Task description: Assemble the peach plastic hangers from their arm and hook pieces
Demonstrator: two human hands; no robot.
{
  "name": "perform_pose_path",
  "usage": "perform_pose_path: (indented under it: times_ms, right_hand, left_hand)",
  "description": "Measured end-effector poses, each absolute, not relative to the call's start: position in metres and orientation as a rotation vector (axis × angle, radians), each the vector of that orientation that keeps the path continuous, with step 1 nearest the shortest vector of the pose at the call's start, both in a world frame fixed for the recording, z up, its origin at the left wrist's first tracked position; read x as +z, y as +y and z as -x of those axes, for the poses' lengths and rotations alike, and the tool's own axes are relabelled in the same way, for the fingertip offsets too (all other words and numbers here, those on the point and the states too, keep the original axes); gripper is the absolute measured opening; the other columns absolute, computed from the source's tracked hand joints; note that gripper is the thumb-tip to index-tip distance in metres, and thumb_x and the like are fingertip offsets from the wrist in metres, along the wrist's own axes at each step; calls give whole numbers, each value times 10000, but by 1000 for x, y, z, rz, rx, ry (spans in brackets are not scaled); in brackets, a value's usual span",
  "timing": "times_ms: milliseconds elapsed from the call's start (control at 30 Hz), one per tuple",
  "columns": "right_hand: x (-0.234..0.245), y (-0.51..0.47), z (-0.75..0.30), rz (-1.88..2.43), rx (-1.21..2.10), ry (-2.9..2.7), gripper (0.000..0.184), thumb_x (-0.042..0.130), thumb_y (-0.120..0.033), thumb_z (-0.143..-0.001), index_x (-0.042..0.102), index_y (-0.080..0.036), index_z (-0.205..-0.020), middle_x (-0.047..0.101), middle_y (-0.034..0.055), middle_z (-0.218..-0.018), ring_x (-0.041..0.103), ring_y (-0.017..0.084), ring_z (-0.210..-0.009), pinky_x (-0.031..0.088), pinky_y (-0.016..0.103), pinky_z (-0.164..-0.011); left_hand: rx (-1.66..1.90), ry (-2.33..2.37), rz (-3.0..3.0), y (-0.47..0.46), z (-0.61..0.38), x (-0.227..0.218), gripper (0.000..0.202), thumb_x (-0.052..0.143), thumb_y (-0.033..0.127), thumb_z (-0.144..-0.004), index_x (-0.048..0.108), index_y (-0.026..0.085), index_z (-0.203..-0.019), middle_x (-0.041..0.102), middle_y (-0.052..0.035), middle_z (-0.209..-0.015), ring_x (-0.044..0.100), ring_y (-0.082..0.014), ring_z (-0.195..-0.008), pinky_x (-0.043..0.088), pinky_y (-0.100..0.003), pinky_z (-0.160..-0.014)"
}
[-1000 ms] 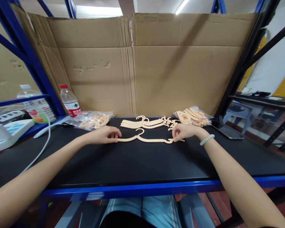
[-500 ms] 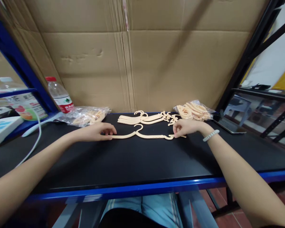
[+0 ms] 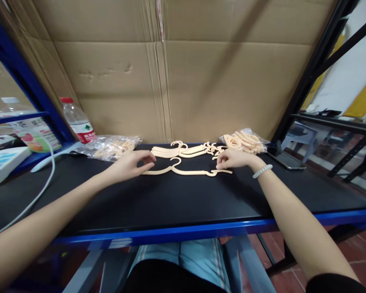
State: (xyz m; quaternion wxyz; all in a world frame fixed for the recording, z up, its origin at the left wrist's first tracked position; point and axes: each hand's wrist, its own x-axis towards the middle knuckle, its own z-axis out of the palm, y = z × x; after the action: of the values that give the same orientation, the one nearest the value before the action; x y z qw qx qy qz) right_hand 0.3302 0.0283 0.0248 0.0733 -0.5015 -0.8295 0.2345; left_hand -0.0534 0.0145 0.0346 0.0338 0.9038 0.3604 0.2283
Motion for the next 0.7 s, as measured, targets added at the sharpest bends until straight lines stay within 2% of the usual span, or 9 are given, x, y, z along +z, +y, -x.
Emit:
perform_pose_path:
  times_ms: [200,433,567,700]
  right_hand:
    - [13,41,-324,1417,236,-2169,309,493,-447,-820,604,-168,-750,646,59,-700,574,177,-635,416,284,-572]
    - [1,57,-329,1412,55,-2106,167,522,-301,-814,628,-175,-784,673,64,-735,609,198,-666,453,301,-596]
    - [1,64,-335,1442,-35,-2193,145,514,-208,-816,655,-173,-811,696,68,-786,626,207,-706,470,317,-644]
    - [2,65,-335,1415,-114,-2291,164,521,-207,-821,682,-184,-798,712,65,-848,637,221,-800,480,327,-714]
  left_hand:
    - [809,1300,-2749,48,75,18,217,484,286,-811,605,149,-929,660,-81,-875,617,-219,-807,477,-340,-733]
    - [747,1409,-2803,70,79,8,338,458,285,-827,609,105,-1070,653,-149,-1098,594,-275,-1034,441,-414,-924]
    - [621,1421,-2816,86,80,2,355,461,285,-826,596,118,-1109,632,-144,-1153,581,-268,-1079,432,-400,-955]
    - [563,1355,-2900,96,79,0,345,458,291,-833,596,117,-1097,617,-145,-1148,554,-270,-1098,419,-403,-970]
